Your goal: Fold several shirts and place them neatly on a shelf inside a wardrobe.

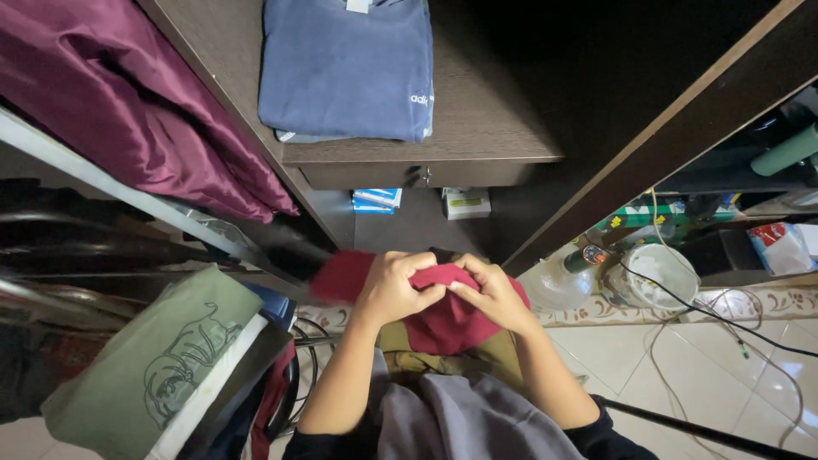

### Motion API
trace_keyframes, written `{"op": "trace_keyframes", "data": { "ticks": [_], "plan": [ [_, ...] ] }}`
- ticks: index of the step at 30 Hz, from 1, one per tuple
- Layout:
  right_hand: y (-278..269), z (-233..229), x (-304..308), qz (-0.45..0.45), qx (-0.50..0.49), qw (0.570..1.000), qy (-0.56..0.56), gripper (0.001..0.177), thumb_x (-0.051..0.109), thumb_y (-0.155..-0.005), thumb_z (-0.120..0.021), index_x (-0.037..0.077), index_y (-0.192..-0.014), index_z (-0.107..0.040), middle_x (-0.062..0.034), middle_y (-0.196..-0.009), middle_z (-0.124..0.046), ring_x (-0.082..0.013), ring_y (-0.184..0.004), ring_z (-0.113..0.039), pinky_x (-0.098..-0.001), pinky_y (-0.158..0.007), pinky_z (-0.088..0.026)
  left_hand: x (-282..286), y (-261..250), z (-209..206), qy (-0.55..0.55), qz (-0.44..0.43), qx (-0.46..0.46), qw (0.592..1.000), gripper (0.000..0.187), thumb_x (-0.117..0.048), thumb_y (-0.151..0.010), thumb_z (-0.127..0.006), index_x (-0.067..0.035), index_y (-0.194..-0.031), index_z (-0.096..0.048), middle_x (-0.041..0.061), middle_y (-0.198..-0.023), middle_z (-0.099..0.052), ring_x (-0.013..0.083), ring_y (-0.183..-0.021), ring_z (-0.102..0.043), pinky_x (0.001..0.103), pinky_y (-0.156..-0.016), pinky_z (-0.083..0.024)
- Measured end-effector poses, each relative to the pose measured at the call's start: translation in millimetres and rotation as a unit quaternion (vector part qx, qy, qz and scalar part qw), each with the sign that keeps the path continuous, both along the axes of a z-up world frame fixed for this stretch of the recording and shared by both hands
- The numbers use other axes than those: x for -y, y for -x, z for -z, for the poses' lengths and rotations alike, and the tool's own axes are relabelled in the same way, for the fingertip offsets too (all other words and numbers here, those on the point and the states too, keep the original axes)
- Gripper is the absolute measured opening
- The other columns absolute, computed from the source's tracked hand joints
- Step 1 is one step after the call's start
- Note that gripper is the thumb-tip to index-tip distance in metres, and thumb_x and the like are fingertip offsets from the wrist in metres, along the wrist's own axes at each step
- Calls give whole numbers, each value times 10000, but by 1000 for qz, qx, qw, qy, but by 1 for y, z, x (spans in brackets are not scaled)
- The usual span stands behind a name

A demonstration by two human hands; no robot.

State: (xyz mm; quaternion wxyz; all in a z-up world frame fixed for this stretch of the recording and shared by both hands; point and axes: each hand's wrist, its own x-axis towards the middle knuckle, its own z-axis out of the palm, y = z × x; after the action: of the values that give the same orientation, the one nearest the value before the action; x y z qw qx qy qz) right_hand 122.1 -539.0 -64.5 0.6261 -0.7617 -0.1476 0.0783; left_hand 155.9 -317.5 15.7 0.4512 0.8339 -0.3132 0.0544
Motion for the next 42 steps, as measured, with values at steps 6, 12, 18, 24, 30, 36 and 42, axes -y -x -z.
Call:
{"op": "trace_keyframes", "data": {
  "ticks": [6, 12, 18, 24, 30, 36, 42],
  "plan": [
    [-13, 65, 17, 100, -26, 963, -248, 284, 226, -1140, -555, 50, -921, -599, 36, -870, -548, -50, -806, -460, -224, -737, -385, -7, 1, 14, -82, -108, -85, 987, 355, -147, -692, -814, -89, -930, -558, 120, -757, -667, 360, -744, -682, 441, -608, -501],
    [-8, 29, 33, 207, -42, 905, -370, 224, 340, -1007, -598, 127, -1076, -583, 49, -852, -544, -68, -767, -499, -219, -726, -434, -5, -1, 34, 52, -149, -102, 982, 353, -14, -699, -776, -50, -925, -508, 151, -848, -609, 346, -762, -635, 411, -666, -517],
    [-1, 48, 64, 132, 50, 916, -375, 353, 430, -1010, -732, 111, -1048, -585, 52, -931, -550, -45, -834, -500, -209, -754, -413, -8, -13, 103, 89, -151, -67, 982, 250, 60, -931, -546, -24, -1152, -623, 148, -991, -686, 297, -869, -719, 349, -753, -525],
    [-1, -32, 32, 194, 152, 968, 54, 542, 197, -832, -786, 6, -1274, -536, -40, -1150, -635, -155, -1086, -629, -294, -973, -494, 29, -12, 114, 345, -23, -233, 909, 159, -7, -1038, -482, -5, -1064, -638, 10, -931, -653, 64, -877, -587, 261, -815, -493],
    [5, -100, -2, 99, 310, 940, 97, 795, 123, -632, -840, -80, -1320, -496, -235, -1284, -552, -307, -1224, -527, -393, -1017, -417, 39, -2, 52, 186, 81, -129, 971, 195, 13, -810, -662, 17, -999, -614, 126, -864, -702, 72, -814, -636, 302, -730, -541],
    [2, 4, 25, 99, 17, 995, -3, 354, -75, -744, -515, 10, -1049, -672, -54, -858, -735, -74, -769, -676, -237, -705, -544, 33, 4, 18, -3, 73, -230, 971, 249, -6, -802, -737, -22, -1021, -618, 164, -821, -716, 241, -642, -687, 352, -638, -528],
    [2, 14, 32, 177, 41, 964, -193, 147, -65, -929, -574, -9, -1040, -652, -26, -930, -683, -79, -848, -633, -225, -787, -504, 28, 9, 50, -21, -91, -52, 994, 402, -9, -682, -785, -64, -1008, -556, 183, -922, -714, 429, -882, -682, 482, -688, -512]
  ]
}}
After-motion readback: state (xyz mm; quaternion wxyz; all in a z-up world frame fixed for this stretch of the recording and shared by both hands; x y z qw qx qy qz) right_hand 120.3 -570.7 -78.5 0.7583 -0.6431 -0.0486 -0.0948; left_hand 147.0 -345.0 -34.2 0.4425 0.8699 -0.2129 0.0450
